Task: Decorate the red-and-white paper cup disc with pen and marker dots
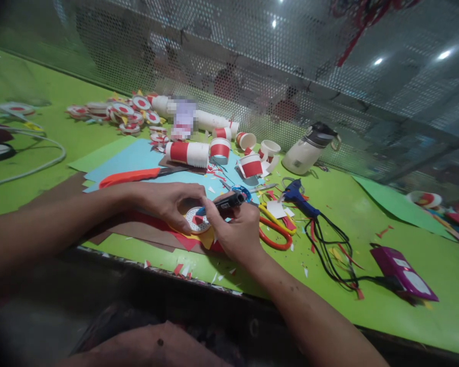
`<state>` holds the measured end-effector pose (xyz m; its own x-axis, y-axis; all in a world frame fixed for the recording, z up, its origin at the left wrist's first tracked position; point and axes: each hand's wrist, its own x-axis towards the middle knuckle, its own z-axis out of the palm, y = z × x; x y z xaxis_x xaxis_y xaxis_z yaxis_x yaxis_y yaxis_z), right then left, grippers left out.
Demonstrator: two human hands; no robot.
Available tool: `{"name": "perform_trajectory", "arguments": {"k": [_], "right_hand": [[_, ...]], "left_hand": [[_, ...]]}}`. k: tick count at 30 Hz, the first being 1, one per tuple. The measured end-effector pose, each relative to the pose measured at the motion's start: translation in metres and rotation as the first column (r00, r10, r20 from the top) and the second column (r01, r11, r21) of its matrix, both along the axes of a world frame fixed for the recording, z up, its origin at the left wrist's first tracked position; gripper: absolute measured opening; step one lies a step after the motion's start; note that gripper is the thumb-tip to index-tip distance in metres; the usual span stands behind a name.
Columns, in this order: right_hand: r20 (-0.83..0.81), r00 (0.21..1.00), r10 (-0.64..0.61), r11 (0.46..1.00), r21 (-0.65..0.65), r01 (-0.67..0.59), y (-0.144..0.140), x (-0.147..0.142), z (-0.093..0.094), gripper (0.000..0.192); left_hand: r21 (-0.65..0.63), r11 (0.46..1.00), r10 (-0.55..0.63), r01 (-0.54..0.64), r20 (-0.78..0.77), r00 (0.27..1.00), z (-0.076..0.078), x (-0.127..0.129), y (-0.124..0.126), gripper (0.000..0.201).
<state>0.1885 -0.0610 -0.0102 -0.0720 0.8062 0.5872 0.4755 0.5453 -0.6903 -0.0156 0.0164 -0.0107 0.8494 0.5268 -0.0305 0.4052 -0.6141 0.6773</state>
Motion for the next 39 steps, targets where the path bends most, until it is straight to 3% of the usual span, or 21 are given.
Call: {"name": "perform_trajectory", "arguments": {"k": [10,21,27,32,39], "right_hand": [[-0.004,1.0,0.022,0.999,-0.03,-0.022,0.003,-0.002,-0.002,0.021],[0.009,1.0,0.026,0.998,-0.056,-0.025,0.004,-0.002,-0.003,0.021],[0.044,0.999,-0.009,0.994,-0.106,0.014,0.005,-0.001,-0.008,0.037],[0.072,0.994,-0.084,0.994,-0.061,0.088,0.008,-0.002,-0.011,0.047],[0.062,0.995,-0.075,0.995,-0.062,0.078,0.007,-0.003,-0.011,0.05]], "left_hand": [[0.009,0.999,-0.049,0.049,0.032,0.998,0.002,0.001,0.001,0.044],[-0.009,1.0,-0.003,0.003,-0.002,1.0,0.002,0.001,0.0,0.046],[0.02,1.0,-0.006,0.006,-0.003,1.0,0.002,0.002,0.0,0.048],[0.003,1.0,0.005,-0.005,0.003,1.0,0.002,0.002,0.0,0.047],[-0.008,1.0,-0.013,0.013,0.014,1.0,0.001,0.001,0.001,0.044]]}}
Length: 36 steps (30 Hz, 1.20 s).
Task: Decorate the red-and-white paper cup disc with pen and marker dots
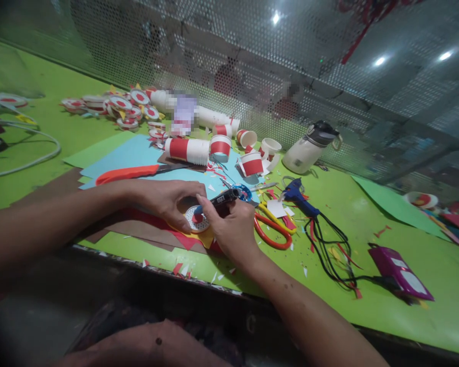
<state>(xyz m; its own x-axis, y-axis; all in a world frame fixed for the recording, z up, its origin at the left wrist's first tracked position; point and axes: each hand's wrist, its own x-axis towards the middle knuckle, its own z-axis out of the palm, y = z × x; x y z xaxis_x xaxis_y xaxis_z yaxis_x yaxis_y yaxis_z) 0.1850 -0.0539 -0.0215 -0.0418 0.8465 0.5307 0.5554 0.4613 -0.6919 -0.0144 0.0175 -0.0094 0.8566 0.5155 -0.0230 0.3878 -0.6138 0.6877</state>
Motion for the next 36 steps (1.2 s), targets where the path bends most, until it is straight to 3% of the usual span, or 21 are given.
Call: {"name": "perform_trajectory", "arguments": {"k": [8,15,18,23,36], "right_hand": [[-0.009,0.999,0.033,0.999,-0.041,-0.034,-0.0032,-0.0016,0.0019,0.041],[-0.138,0.99,-0.029,0.995,0.086,0.041,-0.0062,0.0014,0.0062,0.038],[-0.089,0.996,-0.029,0.989,0.145,0.042,-0.0054,0.005,0.0042,0.038],[-0.008,0.999,-0.047,0.993,0.11,0.048,-0.0008,0.0076,-0.0019,0.049],[-0.037,0.999,-0.011,0.999,0.038,0.013,-0.0002,0.0035,-0.0017,0.053]], "left_hand": [[0.039,0.999,0.009,-0.008,-0.021,1.0,0.0,0.001,0.0006,0.048],[0.029,0.999,0.025,-0.024,-0.041,0.999,0.0001,-0.0001,-0.0012,0.052],[0.032,0.999,0.023,-0.022,-0.044,0.999,0.0008,0.0002,-0.0017,0.051],[0.038,0.999,0.03,-0.029,-0.047,0.998,0.0022,0.0011,-0.002,0.049],[0.019,0.998,0.057,-0.056,-0.053,0.997,0.0025,0.0008,-0.003,0.049]]}}
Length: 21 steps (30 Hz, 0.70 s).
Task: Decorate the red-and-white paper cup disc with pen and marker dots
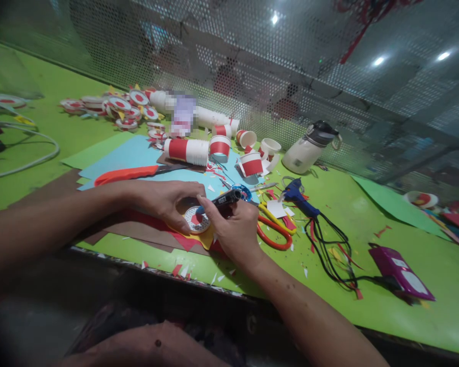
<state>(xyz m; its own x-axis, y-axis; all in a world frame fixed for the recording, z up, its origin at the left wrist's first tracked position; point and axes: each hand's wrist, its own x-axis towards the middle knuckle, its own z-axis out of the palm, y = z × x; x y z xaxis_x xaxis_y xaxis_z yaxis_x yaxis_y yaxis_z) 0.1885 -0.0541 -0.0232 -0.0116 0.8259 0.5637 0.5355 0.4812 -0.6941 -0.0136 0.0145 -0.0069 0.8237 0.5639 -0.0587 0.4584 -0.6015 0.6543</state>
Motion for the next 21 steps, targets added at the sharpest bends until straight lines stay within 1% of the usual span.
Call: {"name": "perform_trajectory", "arguments": {"k": [5,8,13,21], "right_hand": [[0.001,1.0,0.0,1.0,-0.022,0.0,0.0003,0.0001,-0.0002,0.053],[-0.004,1.0,0.004,0.999,-0.047,-0.004,0.0004,-0.0007,0.0029,0.051],[0.041,0.999,-0.002,1.0,-0.026,0.003,0.0021,-0.0026,0.0083,0.049],[0.037,0.998,-0.045,0.999,-0.015,0.046,0.0037,-0.0031,-0.0003,0.052]], "left_hand": [[-0.001,1.0,-0.005,0.005,0.005,1.0,-0.0009,0.0,0.0011,0.05],[-0.002,1.0,0.001,-0.001,-0.008,1.0,-0.0005,0.0,0.001,0.05],[0.02,0.999,-0.032,0.031,0.008,0.999,-0.0023,-0.0002,0.0017,0.05],[0.006,1.0,-0.02,0.02,-0.002,1.0,-0.0016,-0.0002,0.0011,0.05]]}}
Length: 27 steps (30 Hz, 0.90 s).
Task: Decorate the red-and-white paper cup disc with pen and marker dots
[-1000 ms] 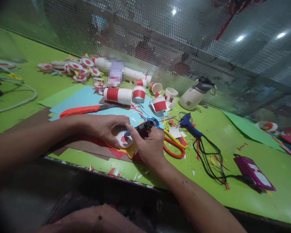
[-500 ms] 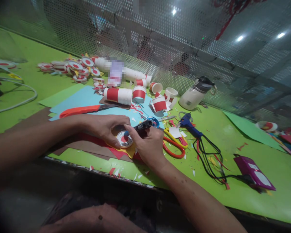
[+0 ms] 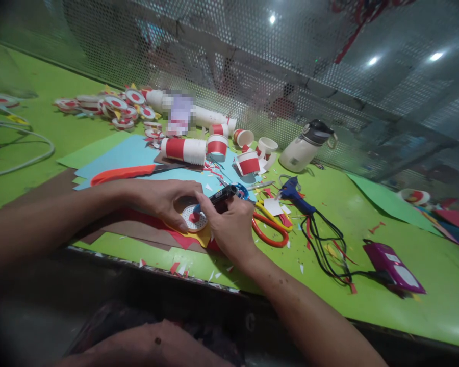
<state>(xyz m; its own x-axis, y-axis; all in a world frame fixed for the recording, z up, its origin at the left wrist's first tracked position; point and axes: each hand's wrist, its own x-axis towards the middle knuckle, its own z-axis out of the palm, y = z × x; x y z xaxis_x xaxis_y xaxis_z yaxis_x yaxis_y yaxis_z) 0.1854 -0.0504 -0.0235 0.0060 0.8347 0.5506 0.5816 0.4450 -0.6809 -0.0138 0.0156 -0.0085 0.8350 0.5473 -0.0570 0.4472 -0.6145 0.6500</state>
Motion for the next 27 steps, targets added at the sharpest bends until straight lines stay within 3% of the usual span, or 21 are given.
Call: {"name": "perform_trajectory", "arguments": {"k": [15,19,22,27], "right_hand": [[-0.043,0.999,-0.012,0.999,-0.045,0.01,-0.004,0.0,-0.002,0.048],[-0.168,0.985,-0.03,0.999,-0.026,0.026,-0.005,0.003,0.012,0.042],[-0.301,0.949,-0.091,0.988,0.091,0.124,-0.006,0.007,0.027,0.041],[-0.32,0.943,-0.085,0.974,0.175,0.147,-0.005,0.013,0.039,0.042]], "left_hand": [[-0.02,1.0,0.001,0.0,0.04,0.999,-0.002,0.0,0.0,0.048],[-0.014,0.999,0.036,-0.036,0.003,0.999,0.0,0.0,-0.001,0.048],[-0.058,0.998,0.039,-0.039,0.0,0.999,0.0,-0.001,-0.001,0.054],[-0.086,0.994,0.064,-0.065,-0.014,0.998,0.002,-0.001,-0.002,0.055]]}}
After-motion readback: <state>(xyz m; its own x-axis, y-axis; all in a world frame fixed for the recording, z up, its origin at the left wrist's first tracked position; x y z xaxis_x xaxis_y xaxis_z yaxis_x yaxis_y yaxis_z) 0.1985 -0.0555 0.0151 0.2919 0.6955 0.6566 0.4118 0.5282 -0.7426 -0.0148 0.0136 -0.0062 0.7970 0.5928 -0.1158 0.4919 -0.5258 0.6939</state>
